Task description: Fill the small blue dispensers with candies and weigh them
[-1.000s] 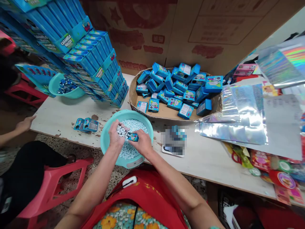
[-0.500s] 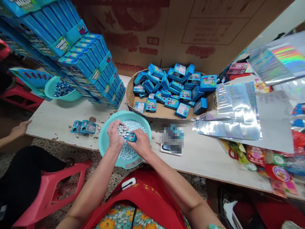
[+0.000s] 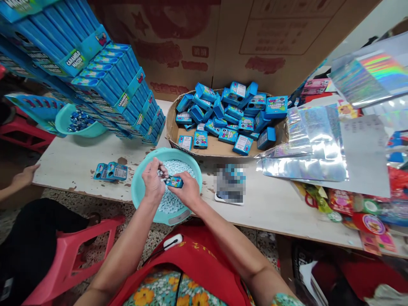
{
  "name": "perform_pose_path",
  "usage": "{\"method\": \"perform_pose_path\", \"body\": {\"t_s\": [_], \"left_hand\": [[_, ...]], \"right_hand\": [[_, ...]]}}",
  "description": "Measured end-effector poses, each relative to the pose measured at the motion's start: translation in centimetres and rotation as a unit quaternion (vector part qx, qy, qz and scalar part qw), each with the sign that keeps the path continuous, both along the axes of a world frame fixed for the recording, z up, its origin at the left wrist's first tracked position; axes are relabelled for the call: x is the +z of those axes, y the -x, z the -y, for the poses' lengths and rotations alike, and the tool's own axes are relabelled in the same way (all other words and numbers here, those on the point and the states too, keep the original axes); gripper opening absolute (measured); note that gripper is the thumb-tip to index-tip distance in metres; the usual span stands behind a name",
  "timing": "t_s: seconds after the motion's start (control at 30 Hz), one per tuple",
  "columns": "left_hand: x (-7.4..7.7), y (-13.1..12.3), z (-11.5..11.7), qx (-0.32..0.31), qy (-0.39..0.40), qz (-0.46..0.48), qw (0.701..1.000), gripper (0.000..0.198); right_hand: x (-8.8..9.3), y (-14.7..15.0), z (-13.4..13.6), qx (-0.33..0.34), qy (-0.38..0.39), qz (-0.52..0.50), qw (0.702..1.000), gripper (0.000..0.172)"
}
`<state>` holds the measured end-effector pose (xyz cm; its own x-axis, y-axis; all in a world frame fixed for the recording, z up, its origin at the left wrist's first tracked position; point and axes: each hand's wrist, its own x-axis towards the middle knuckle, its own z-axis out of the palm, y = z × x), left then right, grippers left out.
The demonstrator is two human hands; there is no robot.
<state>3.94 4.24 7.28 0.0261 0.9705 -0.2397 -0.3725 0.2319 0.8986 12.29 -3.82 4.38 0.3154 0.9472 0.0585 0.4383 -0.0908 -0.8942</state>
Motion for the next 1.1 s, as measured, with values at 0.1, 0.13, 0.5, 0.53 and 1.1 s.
{"method": "perform_pose_path", "body": {"t_s": [0.1,0.13,0.5,0.53,1.1], "left_hand": [[0.2,0.1,0.0,-0.031,-0.002,0.006,0.999,0.038],[0.3,0.2,0.0,-0.034,-0.005,0.01,0.999,0.038],[0.1,0.4,-0.5,-0.079,0.016,-0.038,0.996,0.038],[-0.2,1.0,-0.8,-0.07,0.007,-0.057,0.996,0.038],[-4.4,-2.8,0.2,-0.323,-0.18,-0.45,0.812,0.025]], "right_hand": [[-0.3,-0.1,0.0,-0.003,-0.015,-0.024,1.0,0.03],[-0.4,-0.1,0.0,-0.001,-0.021,-0.035,0.999,0.03],[-2.0,-1.1,0.2,0.007,-0.038,-0.12,0.992,0.034],[-1.9,-1.4,0.5,0.004,-0.042,-0.136,0.99,0.036],[-2.6,-12.4,22.0,-0.307,0.108,-0.179,0.929,0.042]]}}
